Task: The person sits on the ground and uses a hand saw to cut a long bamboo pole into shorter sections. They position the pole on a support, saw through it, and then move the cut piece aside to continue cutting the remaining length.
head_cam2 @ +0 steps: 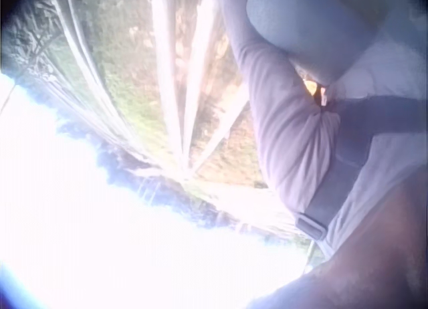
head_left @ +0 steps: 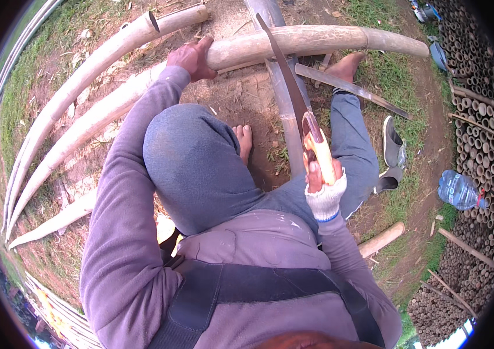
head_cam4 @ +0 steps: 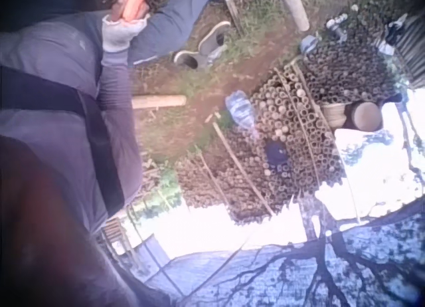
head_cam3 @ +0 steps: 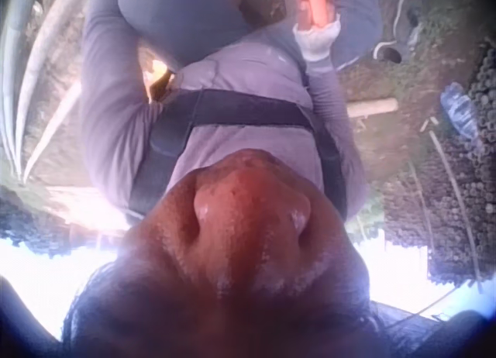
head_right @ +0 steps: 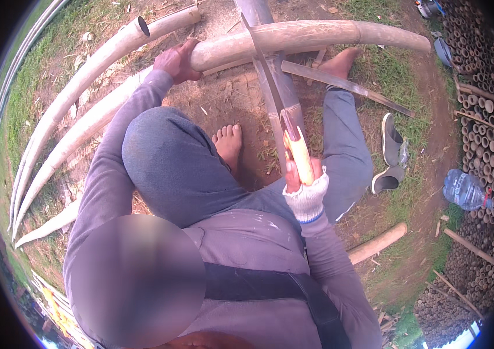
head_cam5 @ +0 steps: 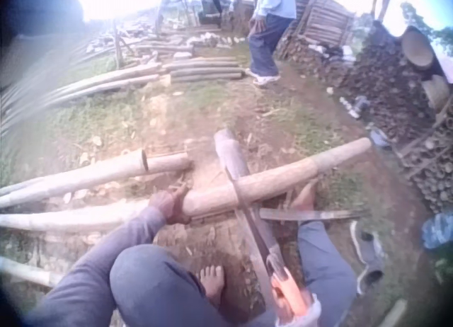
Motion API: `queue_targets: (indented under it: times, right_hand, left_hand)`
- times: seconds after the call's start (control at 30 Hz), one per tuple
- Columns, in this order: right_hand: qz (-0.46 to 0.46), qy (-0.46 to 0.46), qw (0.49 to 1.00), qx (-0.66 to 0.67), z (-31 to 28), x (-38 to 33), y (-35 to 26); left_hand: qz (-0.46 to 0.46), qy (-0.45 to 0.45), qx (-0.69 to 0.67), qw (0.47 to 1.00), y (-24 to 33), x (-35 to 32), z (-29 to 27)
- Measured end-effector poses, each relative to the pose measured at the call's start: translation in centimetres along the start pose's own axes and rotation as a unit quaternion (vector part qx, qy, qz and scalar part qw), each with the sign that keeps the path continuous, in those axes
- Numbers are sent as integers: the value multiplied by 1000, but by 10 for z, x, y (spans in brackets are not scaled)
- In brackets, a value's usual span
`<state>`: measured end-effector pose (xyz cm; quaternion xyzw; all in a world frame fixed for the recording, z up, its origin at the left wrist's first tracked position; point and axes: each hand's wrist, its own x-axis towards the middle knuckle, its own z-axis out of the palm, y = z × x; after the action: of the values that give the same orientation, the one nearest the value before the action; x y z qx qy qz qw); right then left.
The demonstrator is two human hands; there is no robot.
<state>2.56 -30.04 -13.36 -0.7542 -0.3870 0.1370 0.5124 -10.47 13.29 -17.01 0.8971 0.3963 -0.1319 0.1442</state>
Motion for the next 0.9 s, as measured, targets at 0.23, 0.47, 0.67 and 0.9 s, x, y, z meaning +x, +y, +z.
queue_targets:
  times: [0.23,0.47,0.67,0.9]
  right_hand:
    - [-73,55,995,-38,75,122,26]
    - [-76,44,996,-31,61,107,0]
    - [-22,-7,1000,2,-5,-14,21]
    - [-25,52,998,26,106,169,20]
  left_hand:
    - [4,0,12,1000,12,10,4]
    - [5,33,2,999,1,5,-2]
    - [8,2,20,1000,0,3,6]
    - [9,9,-2,1000,10,-4,-5]
